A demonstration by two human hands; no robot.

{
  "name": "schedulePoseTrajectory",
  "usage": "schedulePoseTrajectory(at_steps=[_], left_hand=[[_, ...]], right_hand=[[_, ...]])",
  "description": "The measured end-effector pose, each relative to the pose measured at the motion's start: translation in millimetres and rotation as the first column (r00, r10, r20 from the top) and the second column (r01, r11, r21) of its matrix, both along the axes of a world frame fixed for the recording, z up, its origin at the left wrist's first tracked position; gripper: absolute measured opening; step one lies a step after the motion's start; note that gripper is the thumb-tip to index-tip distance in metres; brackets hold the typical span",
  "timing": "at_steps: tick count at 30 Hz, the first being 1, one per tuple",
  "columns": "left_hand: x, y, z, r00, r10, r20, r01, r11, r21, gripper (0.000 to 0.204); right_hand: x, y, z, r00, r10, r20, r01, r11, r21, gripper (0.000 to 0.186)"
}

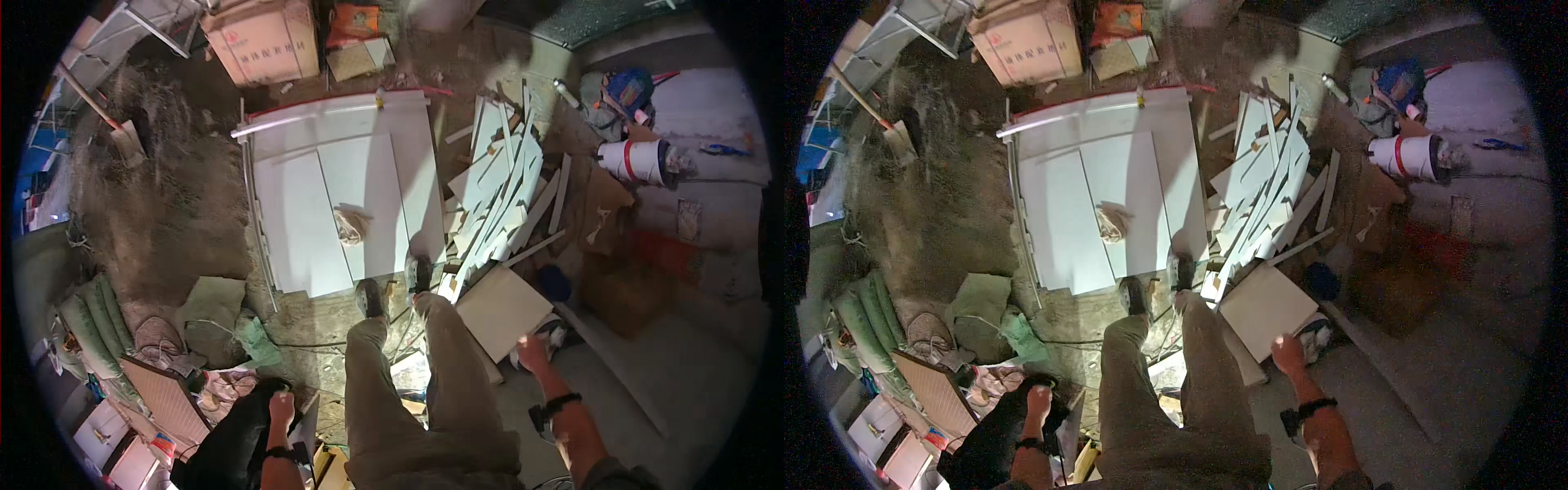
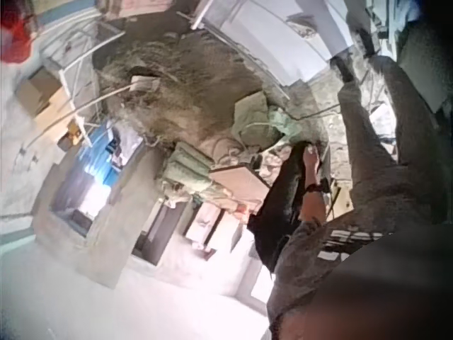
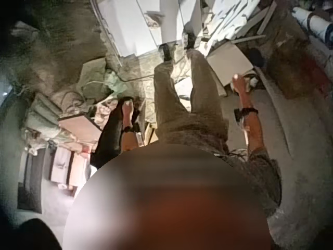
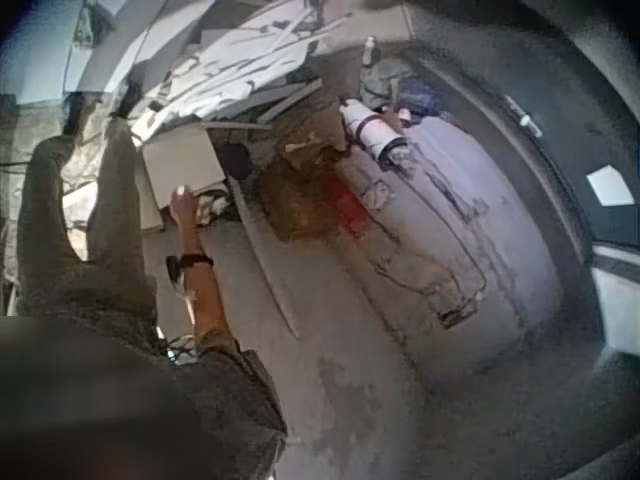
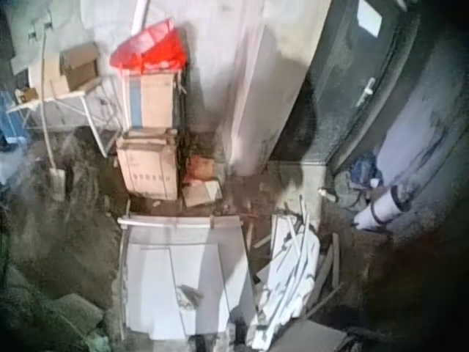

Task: Measure and cut floor tiles using a manual tile cutter.

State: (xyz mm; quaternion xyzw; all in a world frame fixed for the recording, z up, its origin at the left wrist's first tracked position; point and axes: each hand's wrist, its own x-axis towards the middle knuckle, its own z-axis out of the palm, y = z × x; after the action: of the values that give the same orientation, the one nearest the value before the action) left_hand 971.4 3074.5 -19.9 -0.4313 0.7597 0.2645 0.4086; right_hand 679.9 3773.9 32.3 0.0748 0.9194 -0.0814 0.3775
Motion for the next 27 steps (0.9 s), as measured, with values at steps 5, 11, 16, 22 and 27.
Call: schedulePoseTrajectory(at_steps=[5,11,16,22,27], left_hand=[[60.7,36.9,76.3,0.930,0.339,-0.145,-0.337,0.941,0.037,0.020],[91.4,111.3,159.9,0.873,0.393,-0.289,-0.385,0.919,0.085,0.010],[65.4,144.0,175.4,0.476,0.878,-0.037,-0.838,0.466,0.283,0.016],[-67.6,160.2,187.6,0.686,0.688,-0.239,-0.655,0.726,0.211,0.012],[-110.4,150.6,211.7,0.697,0.684,-0.214,-0.630,0.727,0.272,0.022]], right_hand=[[111.9,90.6,11.2,0.930,0.275,0.242,-0.280,0.960,-0.014,0.034],[86.5,82.6,47.2,0.884,-0.397,0.248,0.448,0.870,-0.204,0.025],[-21.8,1.5,131.2,0.761,-0.530,0.374,0.639,0.714,-0.288,0.023],[-37.8,14.1,163.3,0.658,-0.680,0.324,0.753,0.581,-0.309,0.023],[-17.0,59.1,157.6,0.711,-0.606,0.356,0.698,0.670,-0.252,0.019]])
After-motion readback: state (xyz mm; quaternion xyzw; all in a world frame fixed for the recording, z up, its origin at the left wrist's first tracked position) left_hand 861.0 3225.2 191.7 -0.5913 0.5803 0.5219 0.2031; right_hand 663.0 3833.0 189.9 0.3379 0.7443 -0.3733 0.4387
